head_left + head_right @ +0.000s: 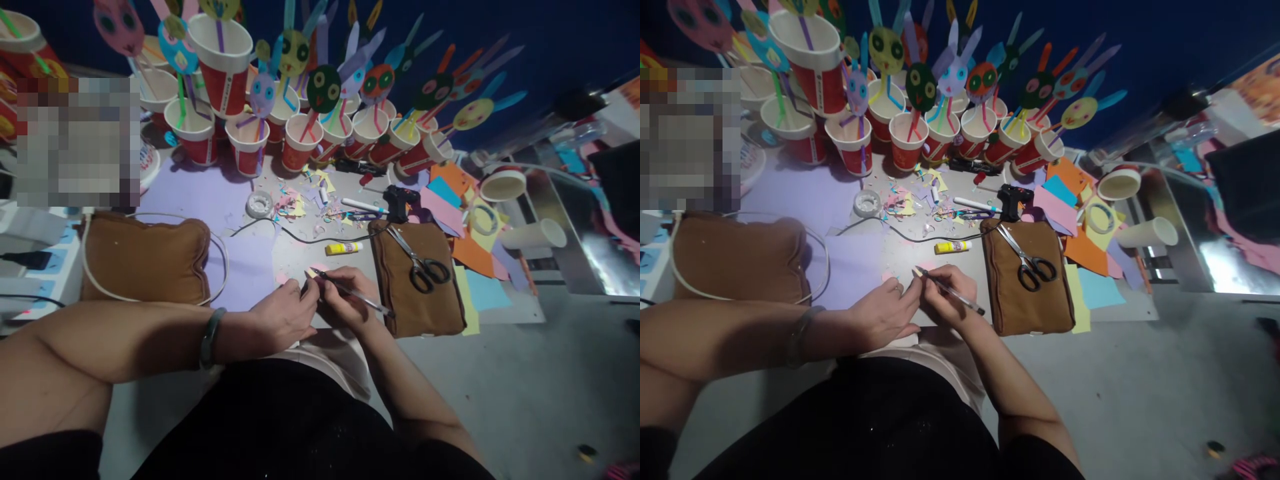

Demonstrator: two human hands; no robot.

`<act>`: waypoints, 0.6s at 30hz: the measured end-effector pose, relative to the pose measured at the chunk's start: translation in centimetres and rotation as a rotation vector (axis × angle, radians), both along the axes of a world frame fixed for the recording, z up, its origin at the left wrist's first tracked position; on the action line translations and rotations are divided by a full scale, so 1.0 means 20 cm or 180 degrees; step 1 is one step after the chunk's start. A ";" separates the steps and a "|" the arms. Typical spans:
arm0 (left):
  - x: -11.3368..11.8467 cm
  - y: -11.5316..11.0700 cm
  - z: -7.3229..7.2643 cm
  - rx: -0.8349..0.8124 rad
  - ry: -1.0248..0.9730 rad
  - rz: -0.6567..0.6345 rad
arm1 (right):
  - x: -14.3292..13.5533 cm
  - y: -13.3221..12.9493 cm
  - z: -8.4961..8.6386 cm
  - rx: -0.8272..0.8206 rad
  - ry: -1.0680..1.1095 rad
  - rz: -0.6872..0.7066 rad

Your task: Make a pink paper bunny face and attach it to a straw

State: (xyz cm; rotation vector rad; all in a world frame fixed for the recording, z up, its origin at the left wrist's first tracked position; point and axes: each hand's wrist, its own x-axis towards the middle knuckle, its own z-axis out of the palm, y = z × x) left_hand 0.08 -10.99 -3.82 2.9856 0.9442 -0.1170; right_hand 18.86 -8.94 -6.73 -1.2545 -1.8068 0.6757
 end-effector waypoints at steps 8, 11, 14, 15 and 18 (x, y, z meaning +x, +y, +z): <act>0.00 -0.01 -0.02 0.0113 0.0020 -0.0020 | 0.03 -0.01 -0.05 0.0166 -0.0167 -0.0005; 0.00 -0.01 -0.03 0.0131 0.0064 -0.0024 | 0.02 0.00 -0.05 0.0311 -0.0189 0.0012; 0.00 -0.02 -0.04 0.0153 0.0110 0.0009 | 0.01 0.00 -0.04 0.0360 -0.0221 -0.0034; 0.00 -0.02 -0.04 0.0168 0.0110 0.0019 | 0.01 0.00 -0.04 0.0362 -0.0219 -0.0054; 0.00 -0.01 -0.03 0.0156 0.0099 -0.0021 | 0.01 0.00 -0.03 0.0307 -0.0214 -0.0049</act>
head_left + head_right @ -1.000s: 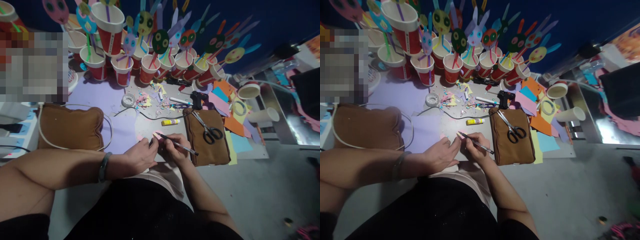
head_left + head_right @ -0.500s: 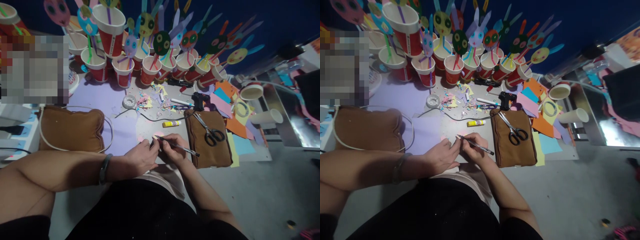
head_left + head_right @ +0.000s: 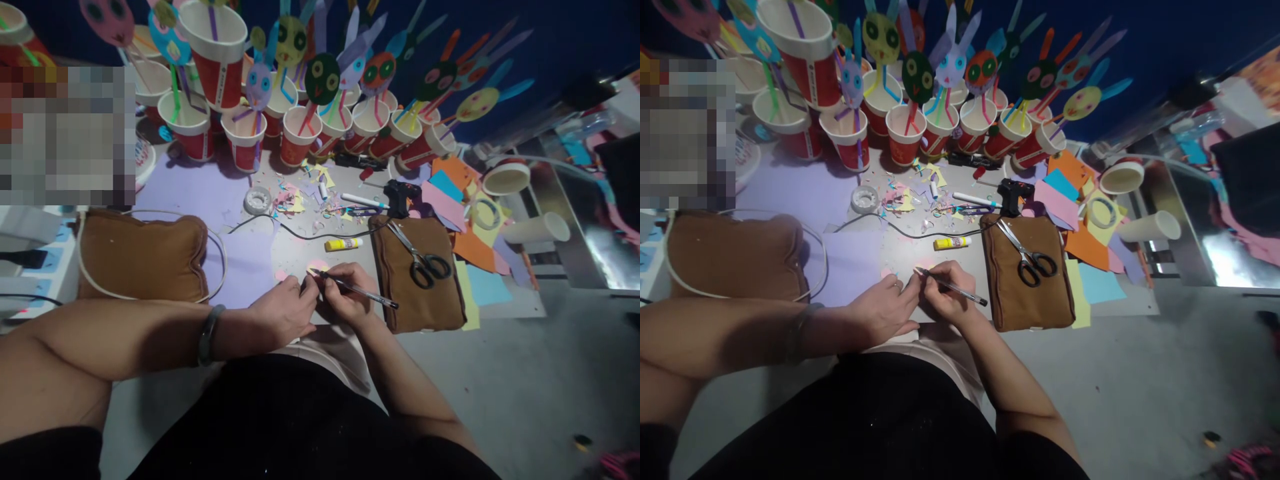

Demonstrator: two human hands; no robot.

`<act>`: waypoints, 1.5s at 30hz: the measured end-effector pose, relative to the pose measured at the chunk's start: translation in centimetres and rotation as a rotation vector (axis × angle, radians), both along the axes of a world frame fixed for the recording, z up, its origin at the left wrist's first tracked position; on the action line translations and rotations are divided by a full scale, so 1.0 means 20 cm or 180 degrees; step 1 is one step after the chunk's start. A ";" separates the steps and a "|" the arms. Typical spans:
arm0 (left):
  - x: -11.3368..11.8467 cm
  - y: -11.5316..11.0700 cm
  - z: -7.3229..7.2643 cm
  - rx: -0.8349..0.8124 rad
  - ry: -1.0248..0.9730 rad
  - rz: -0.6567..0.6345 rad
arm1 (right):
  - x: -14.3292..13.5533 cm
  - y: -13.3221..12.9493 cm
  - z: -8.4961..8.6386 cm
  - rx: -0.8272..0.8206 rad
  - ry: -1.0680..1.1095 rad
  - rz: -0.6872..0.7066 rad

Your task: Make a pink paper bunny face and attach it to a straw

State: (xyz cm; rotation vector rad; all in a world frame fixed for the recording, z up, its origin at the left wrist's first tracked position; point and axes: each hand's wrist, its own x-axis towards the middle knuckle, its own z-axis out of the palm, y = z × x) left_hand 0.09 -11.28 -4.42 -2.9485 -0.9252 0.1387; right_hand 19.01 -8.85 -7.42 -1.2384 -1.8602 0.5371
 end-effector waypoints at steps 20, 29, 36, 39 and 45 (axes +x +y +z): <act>0.01 -0.01 0.00 0.0045 -0.0045 -0.0054 | -0.01 0.01 0.01 -0.0190 -0.0096 -0.0038; 0.01 -0.01 0.00 0.0026 -0.0040 -0.0107 | -0.02 0.01 0.04 -0.0091 -0.0134 0.0007; -0.01 -0.01 0.01 0.0096 -0.0113 -0.0101 | -0.01 0.00 0.01 -0.0026 -0.0042 0.0032; -0.01 -0.02 -0.02 0.0168 -0.0217 -0.0158 | 0.00 0.00 -0.01 0.0200 0.0020 -0.0013; -0.01 -0.05 -0.09 0.0402 -0.0492 -0.0031 | 0.01 0.00 -0.02 0.0098 -0.0047 -0.0007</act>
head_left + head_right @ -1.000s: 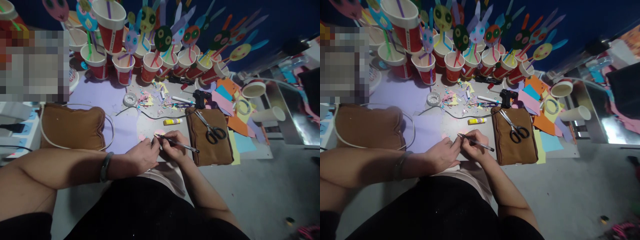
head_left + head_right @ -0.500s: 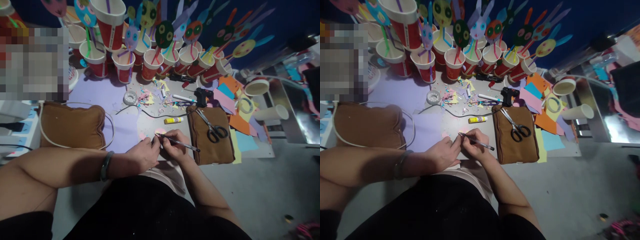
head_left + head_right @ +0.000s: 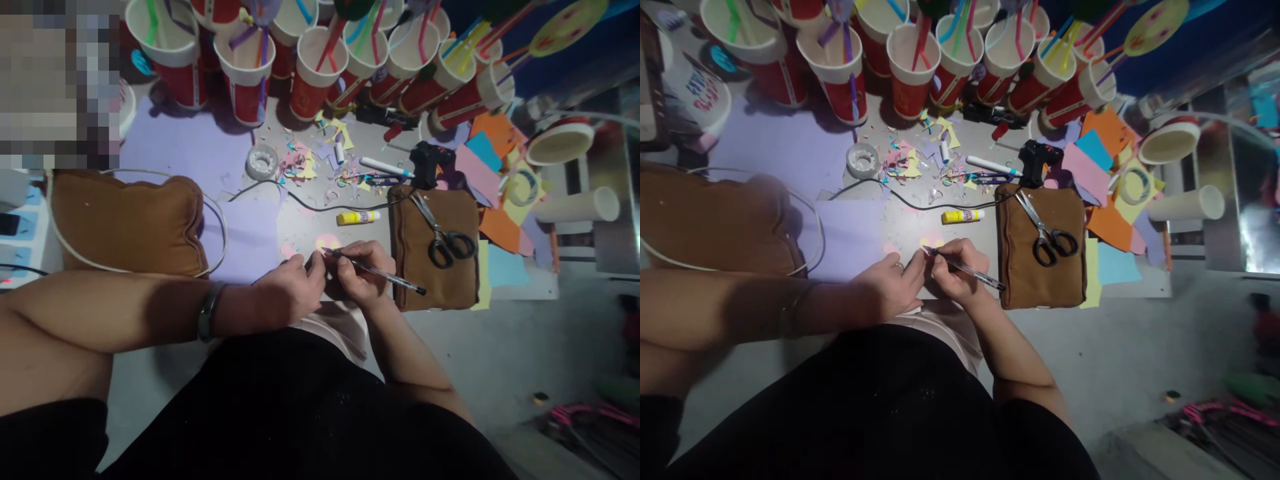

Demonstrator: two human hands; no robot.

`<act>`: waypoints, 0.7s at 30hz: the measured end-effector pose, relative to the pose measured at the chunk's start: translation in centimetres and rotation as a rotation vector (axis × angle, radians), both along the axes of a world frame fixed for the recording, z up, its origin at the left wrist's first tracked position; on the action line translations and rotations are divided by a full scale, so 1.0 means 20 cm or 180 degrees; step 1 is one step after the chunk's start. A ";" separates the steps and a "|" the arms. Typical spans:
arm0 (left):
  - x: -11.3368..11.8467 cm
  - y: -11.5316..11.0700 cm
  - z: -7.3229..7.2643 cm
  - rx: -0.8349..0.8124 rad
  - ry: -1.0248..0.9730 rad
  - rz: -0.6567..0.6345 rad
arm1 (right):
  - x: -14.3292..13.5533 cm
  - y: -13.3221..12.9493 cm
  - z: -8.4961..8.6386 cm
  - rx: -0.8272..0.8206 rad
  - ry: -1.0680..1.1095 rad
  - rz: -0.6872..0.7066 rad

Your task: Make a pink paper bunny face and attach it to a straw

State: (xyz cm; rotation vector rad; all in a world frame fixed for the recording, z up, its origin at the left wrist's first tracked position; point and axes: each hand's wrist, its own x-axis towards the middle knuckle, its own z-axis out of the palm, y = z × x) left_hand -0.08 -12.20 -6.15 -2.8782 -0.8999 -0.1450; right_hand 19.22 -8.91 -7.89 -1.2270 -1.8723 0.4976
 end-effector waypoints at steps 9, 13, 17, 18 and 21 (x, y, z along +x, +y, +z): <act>0.00 0.00 -0.01 -0.0051 -0.0137 0.0053 | -0.01 0.00 0.02 -0.0042 -0.0076 -0.0110; 0.00 0.00 0.00 -0.0130 -0.0085 0.0030 | -0.01 0.00 0.02 0.0084 -0.0318 -0.0127; -0.01 0.02 0.03 -0.0022 -0.0053 -0.0080 | 0.00 0.00 0.01 0.0105 -0.0457 -0.0121; -0.01 0.02 0.03 -0.0036 -0.0054 -0.0085 | 0.00 0.00 0.01 0.0090 -0.0479 -0.0126; -0.01 0.02 0.05 -0.0155 -0.0030 -0.0082 | -0.01 0.00 0.01 0.0032 -0.0516 -0.0155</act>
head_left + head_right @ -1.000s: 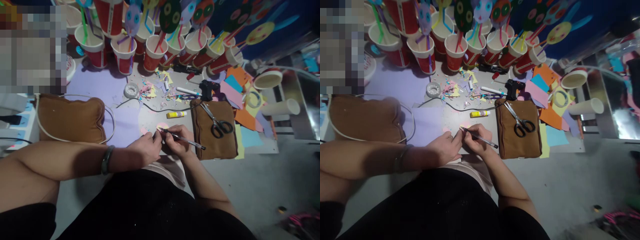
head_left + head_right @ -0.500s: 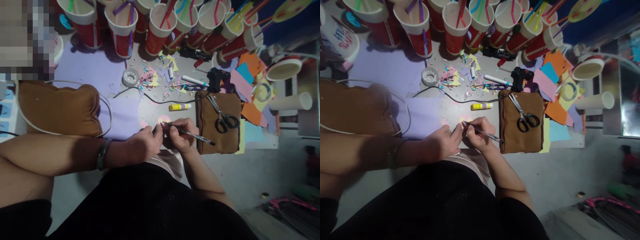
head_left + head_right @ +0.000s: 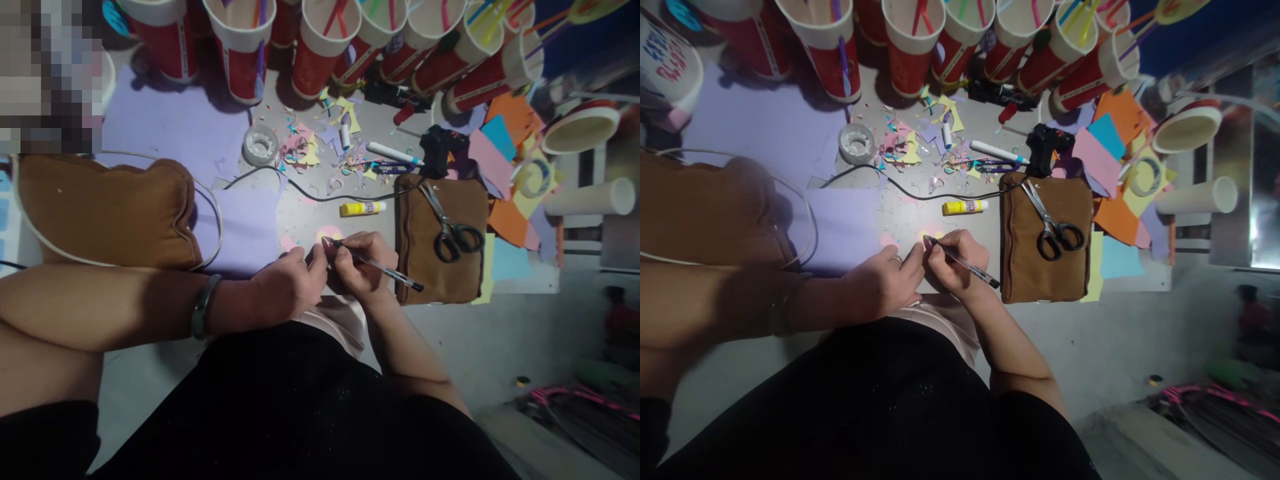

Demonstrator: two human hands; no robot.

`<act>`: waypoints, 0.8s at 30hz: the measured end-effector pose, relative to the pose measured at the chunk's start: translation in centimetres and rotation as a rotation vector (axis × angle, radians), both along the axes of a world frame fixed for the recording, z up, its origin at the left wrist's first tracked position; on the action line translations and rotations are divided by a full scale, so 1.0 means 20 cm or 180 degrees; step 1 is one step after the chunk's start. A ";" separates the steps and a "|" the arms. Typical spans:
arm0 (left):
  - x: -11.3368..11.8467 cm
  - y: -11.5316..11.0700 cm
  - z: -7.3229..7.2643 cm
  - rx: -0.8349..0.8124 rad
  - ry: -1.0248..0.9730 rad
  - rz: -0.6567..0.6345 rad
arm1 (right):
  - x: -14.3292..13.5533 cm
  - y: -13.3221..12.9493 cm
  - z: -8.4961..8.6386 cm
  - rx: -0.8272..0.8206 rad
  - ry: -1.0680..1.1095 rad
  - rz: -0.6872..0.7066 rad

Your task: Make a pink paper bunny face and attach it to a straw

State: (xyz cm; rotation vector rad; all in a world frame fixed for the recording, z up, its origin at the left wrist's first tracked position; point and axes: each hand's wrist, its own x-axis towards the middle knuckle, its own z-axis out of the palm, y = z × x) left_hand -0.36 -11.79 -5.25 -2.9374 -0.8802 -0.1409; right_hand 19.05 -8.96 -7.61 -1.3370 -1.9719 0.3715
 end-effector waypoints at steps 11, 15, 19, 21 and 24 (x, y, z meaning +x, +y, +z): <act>0.01 0.00 -0.02 -0.0049 -0.0056 0.0030 | -0.02 0.00 0.02 0.0181 0.0092 0.0112; 0.00 0.01 0.00 -0.0053 -0.0035 -0.0043 | -0.03 0.00 0.02 0.0210 0.0112 0.0063; 0.00 0.02 0.02 -0.0151 -0.0036 -0.0064 | -0.02 0.00 0.02 0.0005 0.0011 0.0094; 0.00 0.01 0.02 -0.0130 0.0022 -0.0046 | -0.01 0.00 0.02 -0.0087 -0.0037 0.0069; 0.00 0.01 0.01 -0.0123 0.0056 -0.0036 | -0.01 0.00 0.02 -0.0084 -0.0021 0.0063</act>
